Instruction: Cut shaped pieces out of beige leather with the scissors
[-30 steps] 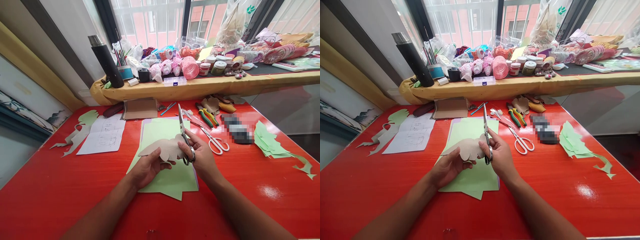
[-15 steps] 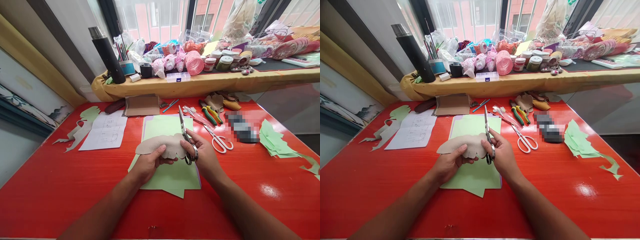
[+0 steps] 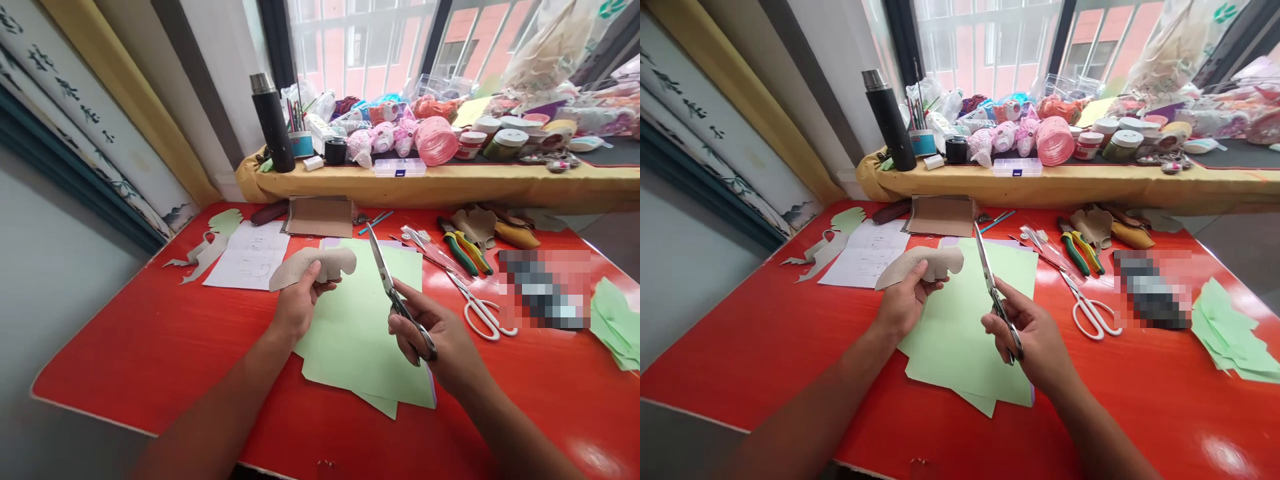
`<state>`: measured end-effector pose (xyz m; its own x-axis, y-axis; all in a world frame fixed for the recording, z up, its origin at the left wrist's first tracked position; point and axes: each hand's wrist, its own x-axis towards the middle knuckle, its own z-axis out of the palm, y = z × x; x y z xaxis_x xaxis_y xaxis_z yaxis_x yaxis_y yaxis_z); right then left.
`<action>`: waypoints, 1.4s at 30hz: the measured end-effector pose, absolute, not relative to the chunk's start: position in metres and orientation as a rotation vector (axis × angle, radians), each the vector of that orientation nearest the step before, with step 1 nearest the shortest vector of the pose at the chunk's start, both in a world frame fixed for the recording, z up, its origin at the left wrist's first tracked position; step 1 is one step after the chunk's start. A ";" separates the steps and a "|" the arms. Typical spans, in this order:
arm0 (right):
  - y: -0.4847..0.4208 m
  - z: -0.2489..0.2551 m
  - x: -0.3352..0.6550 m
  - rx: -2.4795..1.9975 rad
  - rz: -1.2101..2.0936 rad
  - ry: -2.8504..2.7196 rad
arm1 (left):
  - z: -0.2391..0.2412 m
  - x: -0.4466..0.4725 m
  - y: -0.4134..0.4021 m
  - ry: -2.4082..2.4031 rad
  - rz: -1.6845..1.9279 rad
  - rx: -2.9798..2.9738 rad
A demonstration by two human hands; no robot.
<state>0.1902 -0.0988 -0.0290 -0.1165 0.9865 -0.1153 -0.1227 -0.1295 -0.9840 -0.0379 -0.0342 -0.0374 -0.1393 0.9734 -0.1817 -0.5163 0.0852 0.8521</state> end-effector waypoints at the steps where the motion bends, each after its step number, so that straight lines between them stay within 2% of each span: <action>1: -0.100 -0.031 0.190 -1.117 1.486 -1.152 | -0.037 -0.041 -0.032 0.993 1.473 0.612; 8: -0.106 -0.033 0.184 -0.978 1.774 -1.407 | -0.042 -0.065 -0.011 0.973 1.636 0.542; 17: -0.097 -0.049 0.190 -0.975 1.763 -1.436 | -0.025 -0.071 0.019 0.924 1.619 0.622; 24: -0.093 -0.053 0.196 -1.037 1.718 -1.457 | -0.031 -0.061 0.010 0.921 1.497 0.687; 42: -0.096 -0.036 0.189 -1.219 1.722 -1.652 | -0.040 -0.068 0.007 0.986 1.552 0.796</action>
